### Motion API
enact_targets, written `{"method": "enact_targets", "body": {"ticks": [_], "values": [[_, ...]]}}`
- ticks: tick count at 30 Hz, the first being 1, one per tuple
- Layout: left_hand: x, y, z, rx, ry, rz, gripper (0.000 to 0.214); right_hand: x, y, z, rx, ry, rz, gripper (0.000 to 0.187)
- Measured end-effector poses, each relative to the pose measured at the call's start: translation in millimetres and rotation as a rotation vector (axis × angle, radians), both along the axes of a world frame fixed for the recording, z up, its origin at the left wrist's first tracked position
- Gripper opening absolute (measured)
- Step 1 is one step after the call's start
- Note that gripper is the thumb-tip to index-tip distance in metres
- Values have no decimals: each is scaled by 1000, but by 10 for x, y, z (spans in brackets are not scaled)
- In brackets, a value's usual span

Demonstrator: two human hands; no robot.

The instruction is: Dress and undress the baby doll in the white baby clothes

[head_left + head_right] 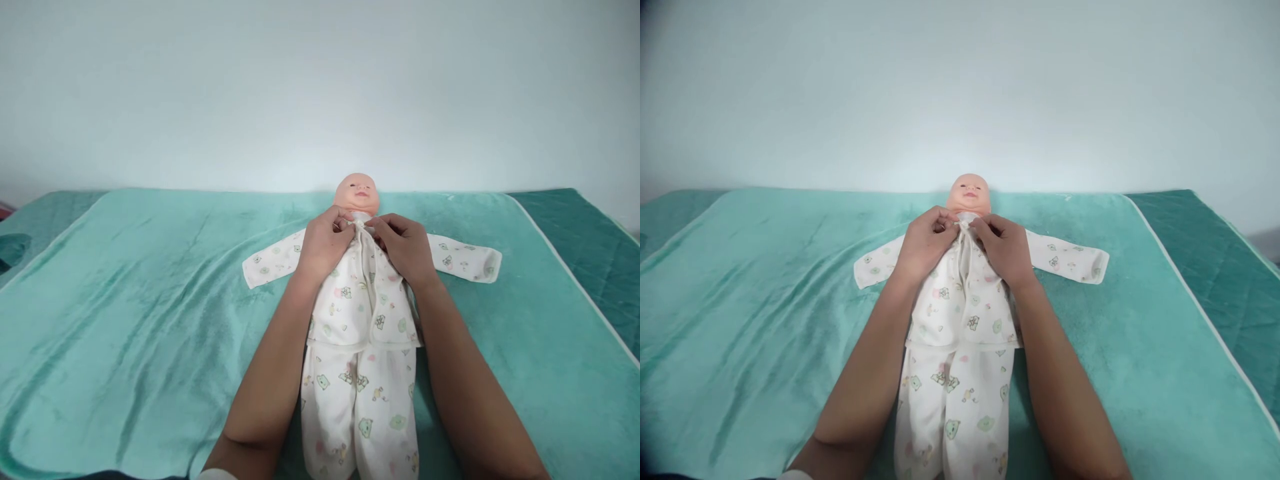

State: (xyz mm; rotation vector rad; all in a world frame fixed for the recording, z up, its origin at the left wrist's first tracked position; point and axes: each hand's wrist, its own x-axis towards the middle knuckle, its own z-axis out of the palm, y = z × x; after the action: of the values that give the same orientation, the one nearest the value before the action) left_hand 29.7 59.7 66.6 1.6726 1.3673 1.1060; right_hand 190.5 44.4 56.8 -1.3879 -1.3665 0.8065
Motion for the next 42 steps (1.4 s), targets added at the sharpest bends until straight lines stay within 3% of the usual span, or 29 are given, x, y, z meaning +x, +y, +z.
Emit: {"method": "enact_targets", "body": {"ticks": [5, 12, 20, 23, 27, 31, 35, 39, 42], "values": [[-3, 14, -36, 131, 38, -61, 28, 5, -7, -21, 83, -83, 1, 32], [-7, 22, -35, 154, 57, -51, 23, 20, -5, -31, 239, -201, 53, 36], [-59, 41, -109, 231, 0, -62, 27, 22, 2, -28, 98, -142, 22, 35], [-59, 55, -136, 250, -16, -53, 28, 56, -13, 11, 53, -125, 97, 30], [-46, 36, -173, 285, -39, -30, 30, 105, -66, 81, 71, -286, 219, 28], [-42, -45, -206, 331, -24, -59, 34, 128, -173, 174, 118, -496, 253, 31], [-46, -195, -233, 387, 40, -65, 37, 163, -340, 259, 37, -565, 330, 32], [-56, -397, -270, 428, 107, -41, 38, 149, -522, 245, -25, -441, 256, 39], [-68, -509, -300, 441, 128, -43, 39, 38, -662, 165, -1, -463, 162, 42]]}}
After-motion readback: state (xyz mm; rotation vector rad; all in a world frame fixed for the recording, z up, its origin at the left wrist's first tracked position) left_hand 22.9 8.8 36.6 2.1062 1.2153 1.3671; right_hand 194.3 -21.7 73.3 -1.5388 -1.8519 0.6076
